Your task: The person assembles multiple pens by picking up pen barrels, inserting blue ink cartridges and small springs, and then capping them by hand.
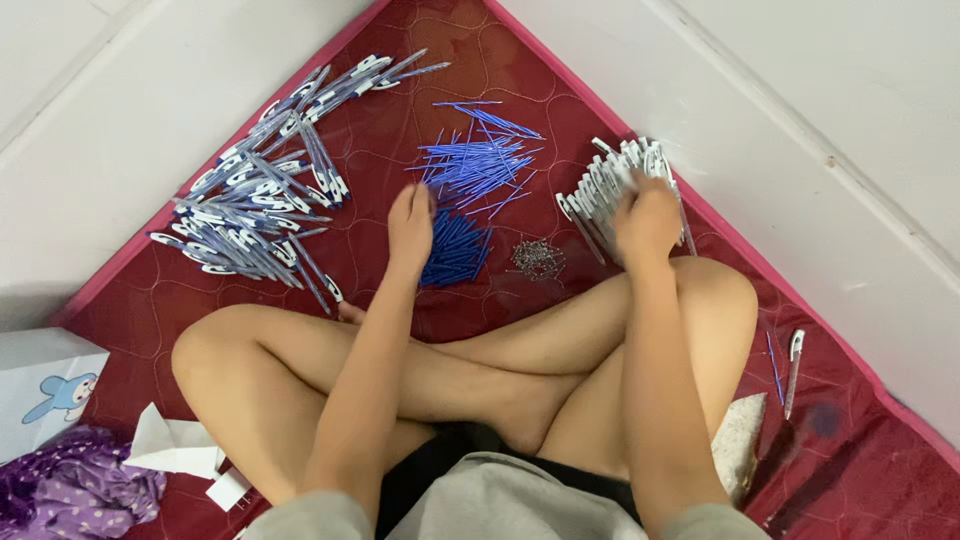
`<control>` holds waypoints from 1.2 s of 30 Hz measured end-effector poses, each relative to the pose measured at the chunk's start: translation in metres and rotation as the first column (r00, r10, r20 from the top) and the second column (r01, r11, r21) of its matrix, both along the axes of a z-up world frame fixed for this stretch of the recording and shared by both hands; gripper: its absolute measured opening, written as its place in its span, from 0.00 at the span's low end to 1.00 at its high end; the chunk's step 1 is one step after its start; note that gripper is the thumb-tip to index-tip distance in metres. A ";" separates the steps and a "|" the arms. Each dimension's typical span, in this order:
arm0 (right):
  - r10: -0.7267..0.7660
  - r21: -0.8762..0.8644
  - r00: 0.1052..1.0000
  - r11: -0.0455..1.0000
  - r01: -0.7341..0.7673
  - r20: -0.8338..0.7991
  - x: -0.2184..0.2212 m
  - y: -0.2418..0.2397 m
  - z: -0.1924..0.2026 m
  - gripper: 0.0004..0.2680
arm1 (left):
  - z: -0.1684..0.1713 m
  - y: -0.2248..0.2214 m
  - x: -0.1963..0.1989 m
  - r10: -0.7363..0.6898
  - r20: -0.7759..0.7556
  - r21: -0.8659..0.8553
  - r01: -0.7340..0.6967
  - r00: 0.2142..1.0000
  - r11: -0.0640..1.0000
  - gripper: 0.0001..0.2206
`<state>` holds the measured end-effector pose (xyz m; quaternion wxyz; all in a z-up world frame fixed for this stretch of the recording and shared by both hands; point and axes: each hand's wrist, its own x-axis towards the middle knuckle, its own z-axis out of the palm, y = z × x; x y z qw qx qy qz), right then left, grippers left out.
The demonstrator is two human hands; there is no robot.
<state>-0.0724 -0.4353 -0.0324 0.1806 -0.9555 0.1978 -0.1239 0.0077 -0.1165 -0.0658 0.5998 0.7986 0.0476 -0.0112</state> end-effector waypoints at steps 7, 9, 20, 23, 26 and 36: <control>-0.137 0.046 0.977 0.990 0.131 0.162 0.017 -0.019 -0.043 0.16 | 0.000 -0.013 0.043 -0.223 0.039 0.795 0.105 0.974 0.598 0.11; -0.094 0.056 0.956 0.995 0.081 0.277 0.019 -0.021 -0.048 0.15 | 0.003 -0.009 0.041 -0.290 0.298 0.845 -0.110 0.909 0.524 0.07; -0.176 0.015 0.965 0.984 0.177 0.194 0.020 -0.014 -0.049 0.16 | 0.033 0.015 0.012 -0.162 0.276 0.624 -0.048 0.948 0.780 0.07; -0.205 0.007 0.959 0.978 0.207 0.194 0.019 -0.014 -0.052 0.15 | 0.016 0.013 0.014 -0.025 0.172 0.388 -0.044 0.985 0.921 0.09; -0.215 0.010 0.954 0.976 0.218 0.210 0.021 -0.017 -0.055 0.15 | -0.001 0.015 0.022 0.073 0.032 0.216 -0.078 0.997 0.973 0.12; -0.246 0.071 0.948 0.969 0.236 0.204 0.021 -0.016 -0.054 0.13 | 0.004 0.041 0.016 -0.153 -0.158 0.464 0.210 0.976 0.861 0.19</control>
